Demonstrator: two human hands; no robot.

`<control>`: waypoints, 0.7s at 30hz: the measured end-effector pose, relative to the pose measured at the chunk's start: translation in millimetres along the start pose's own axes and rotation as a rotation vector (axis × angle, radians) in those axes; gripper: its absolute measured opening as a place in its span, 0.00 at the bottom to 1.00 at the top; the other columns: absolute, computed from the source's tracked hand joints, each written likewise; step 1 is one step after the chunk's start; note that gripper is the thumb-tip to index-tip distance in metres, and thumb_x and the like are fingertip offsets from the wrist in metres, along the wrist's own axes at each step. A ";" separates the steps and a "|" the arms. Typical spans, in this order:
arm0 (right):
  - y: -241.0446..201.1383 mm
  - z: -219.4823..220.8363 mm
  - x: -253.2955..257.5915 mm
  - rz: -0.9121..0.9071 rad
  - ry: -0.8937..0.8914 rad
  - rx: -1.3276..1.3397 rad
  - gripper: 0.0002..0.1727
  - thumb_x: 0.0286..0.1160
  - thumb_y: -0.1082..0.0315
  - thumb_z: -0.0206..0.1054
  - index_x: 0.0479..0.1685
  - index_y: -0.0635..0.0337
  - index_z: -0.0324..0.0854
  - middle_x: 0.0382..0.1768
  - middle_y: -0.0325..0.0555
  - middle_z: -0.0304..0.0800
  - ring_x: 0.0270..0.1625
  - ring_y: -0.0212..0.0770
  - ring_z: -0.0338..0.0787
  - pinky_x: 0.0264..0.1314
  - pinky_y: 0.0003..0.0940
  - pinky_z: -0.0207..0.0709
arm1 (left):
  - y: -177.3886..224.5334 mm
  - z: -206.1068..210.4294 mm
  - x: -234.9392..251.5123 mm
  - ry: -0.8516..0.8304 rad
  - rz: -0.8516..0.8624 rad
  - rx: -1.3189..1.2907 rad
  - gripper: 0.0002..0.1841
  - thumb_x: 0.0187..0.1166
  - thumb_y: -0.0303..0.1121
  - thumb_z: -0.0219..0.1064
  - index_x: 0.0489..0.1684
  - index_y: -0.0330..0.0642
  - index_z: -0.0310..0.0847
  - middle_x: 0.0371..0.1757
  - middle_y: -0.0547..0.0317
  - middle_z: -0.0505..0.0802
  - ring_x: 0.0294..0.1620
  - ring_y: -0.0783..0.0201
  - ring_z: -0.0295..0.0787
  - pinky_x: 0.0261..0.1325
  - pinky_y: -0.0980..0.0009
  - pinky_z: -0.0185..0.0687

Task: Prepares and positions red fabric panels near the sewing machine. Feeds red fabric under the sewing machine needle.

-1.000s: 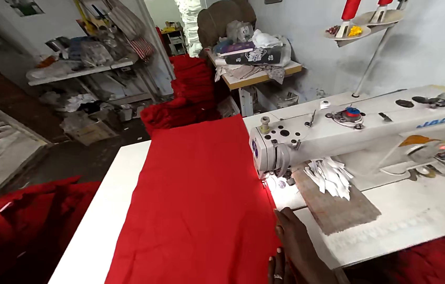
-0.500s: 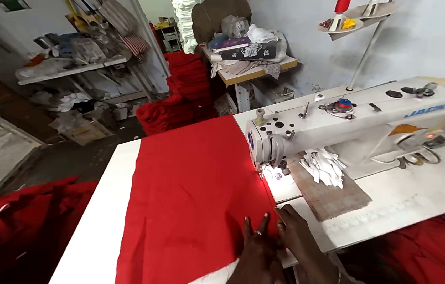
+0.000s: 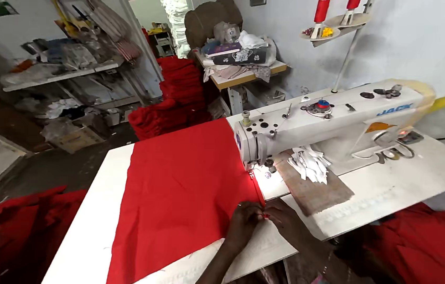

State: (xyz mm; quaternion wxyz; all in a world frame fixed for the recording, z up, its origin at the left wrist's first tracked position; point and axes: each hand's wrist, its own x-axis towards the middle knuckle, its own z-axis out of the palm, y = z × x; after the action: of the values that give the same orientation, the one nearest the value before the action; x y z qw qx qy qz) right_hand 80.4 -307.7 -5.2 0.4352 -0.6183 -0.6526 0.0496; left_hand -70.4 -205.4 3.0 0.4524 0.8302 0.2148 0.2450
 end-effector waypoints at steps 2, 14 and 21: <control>5.8 5.8 2.6 -0.067 0.043 -0.046 0.08 0.63 0.86 0.66 0.30 0.72 0.90 0.39 0.58 0.94 0.47 0.57 0.95 0.54 0.43 0.88 | -0.8 -0.3 4.8 0.007 -0.032 0.010 0.08 0.76 0.25 0.66 0.38 0.27 0.90 0.52 0.42 0.94 0.62 0.49 0.88 0.71 0.55 0.77; 1.5 -0.1 0.1 -0.062 0.079 -0.146 0.07 0.59 0.81 0.70 0.34 0.69 0.91 0.41 0.59 0.96 0.50 0.56 0.96 0.55 0.46 0.88 | 52.3 71.6 156.4 -0.229 0.258 0.350 0.15 0.77 0.12 0.56 0.48 0.26 0.91 0.57 0.37 0.93 0.63 0.39 0.88 0.71 0.49 0.78; 7.9 2.9 1.8 -0.061 0.049 -0.054 0.07 0.58 0.84 0.70 0.32 0.67 0.92 0.43 0.54 0.96 0.54 0.56 0.95 0.55 0.46 0.88 | 24.3 77.3 179.1 -0.337 0.515 0.475 0.13 0.73 0.10 0.60 0.44 0.26 0.92 0.54 0.39 0.94 0.60 0.39 0.90 0.66 0.50 0.83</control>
State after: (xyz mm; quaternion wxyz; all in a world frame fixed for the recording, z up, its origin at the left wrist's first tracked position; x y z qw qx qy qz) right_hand 84.9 -303.0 -10.8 0.4354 -0.6105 -0.6615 0.0035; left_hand 120.4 -163.9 25.5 0.2000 0.9672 -0.0275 0.1541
